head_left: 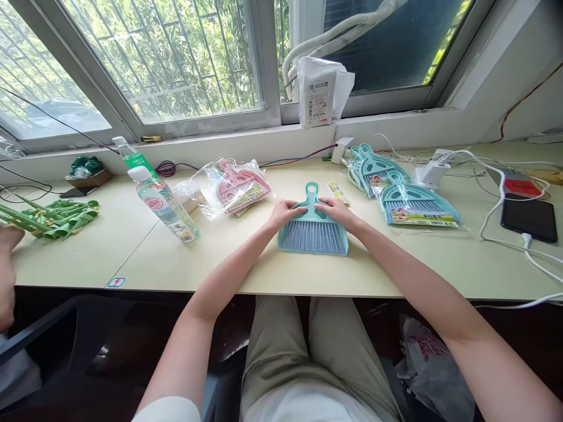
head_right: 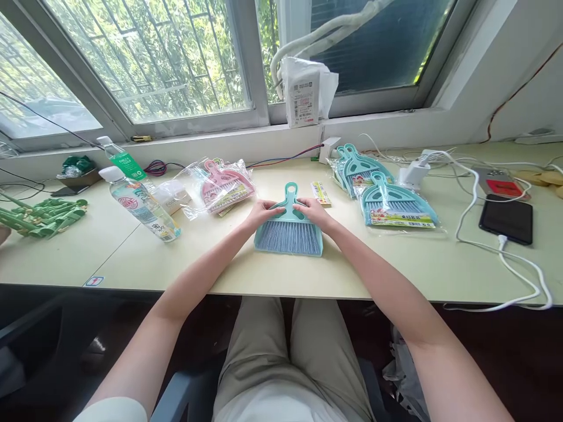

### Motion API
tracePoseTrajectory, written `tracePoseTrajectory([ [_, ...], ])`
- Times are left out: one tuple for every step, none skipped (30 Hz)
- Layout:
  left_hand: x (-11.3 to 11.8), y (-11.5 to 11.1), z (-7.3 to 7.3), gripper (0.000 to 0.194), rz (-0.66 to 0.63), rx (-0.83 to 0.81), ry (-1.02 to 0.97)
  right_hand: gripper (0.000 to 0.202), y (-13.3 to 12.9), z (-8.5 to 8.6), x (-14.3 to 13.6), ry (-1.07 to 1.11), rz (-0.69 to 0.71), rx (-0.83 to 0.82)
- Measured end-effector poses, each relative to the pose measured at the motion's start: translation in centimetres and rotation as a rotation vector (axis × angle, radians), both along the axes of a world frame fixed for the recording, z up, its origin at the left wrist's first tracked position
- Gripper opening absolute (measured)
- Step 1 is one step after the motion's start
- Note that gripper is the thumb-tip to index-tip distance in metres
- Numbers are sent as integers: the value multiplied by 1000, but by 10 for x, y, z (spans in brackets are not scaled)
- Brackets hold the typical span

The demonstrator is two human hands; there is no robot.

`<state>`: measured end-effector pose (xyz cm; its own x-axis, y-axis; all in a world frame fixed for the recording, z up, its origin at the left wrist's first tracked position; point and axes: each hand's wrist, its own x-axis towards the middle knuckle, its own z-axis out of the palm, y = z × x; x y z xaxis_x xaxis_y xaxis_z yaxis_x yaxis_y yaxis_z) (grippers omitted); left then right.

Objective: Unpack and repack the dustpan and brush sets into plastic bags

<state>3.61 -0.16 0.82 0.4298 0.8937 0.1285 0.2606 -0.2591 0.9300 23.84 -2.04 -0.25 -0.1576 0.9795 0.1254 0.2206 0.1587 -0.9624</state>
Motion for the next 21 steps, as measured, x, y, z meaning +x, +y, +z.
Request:
tracePoseTrajectory([
  [-2, 0, 1, 47, -26, -35, -19, 42, 3, -3, 1, 12, -25, 2],
  [-4, 0, 1, 46, -71, -92, -35, 45, 6, -6, 3, 24, -41, 1],
  [-6, 0, 2, 45, -132, -162, -44, 48, 9, -9, 6, 35, -47, 0],
  [-9, 0, 2, 44, -195, -231, -45, 52, 12, -12, 11, 39, -47, 6],
  [-11, 0, 2, 44, -246, -290, -46, 56, 16, -15, 17, 31, -58, 32],
  [-13, 1, 1, 45, -276, -334, -52, 60, 19, -17, 24, -8, -89, 84],
  [-15, 2, 0, 46, -276, -361, -66, 60, 23, -19, 32, -88, -142, 162],
  [-15, 3, -2, 47, -254, -378, -88, 57, 26, -21, 41, -211, -206, 249],
  [-15, 5, -4, 48, -216, -386, -116, 53, 28, -24, 49, -366, -263, 324],
  [-15, 7, -7, 49, -173, -390, -150, 48, 30, -26, 57, -532, -297, 369],
  [-15, 9, -9, 49, -129, -389, -190, 46, 31, -29, 64, -685, -302, 379],
  [-15, 12, -11, 49, -86, -382, -233, 46, 32, -30, 68, -808, -280, 363],
  [-16, 15, -14, 49, -43, -371, -275, 45, 32, -31, 71, -892, -247, 339],
  [-17, 19, -16, 49, 1, -355, -315, 44, 31, -31, 72, -945, -207, 321],
  [-19, 23, -18, 49, 45, -337, -352, 43, 30, -29, 71, -973, -166, 314],
  [-21, 27, -20, 48, 88, -319, -386, 44, 29, -27, 69, -984, -129, 316],
  [-23, 31, -22, 48, 130, -305, -417, 45, 27, -24, 67, -985, -102, 321],
  [-25, 34, -23, 48, 166, -294, -447, 46, 25, -22, 64, -984, -94, 329],
  [-27, 36, -24, 48, 198, -287, -473, 46, 23, -20, 61, -987, -103, 339],
  [-29, 38, -25, 47, 227, -287, -492, 46, 22, -18, 59, -994, -121, 352],
  [-29, 38, -24, 47, 254, -291, -499, 48, 22, -18, 58, -1006, -134, 363],
])
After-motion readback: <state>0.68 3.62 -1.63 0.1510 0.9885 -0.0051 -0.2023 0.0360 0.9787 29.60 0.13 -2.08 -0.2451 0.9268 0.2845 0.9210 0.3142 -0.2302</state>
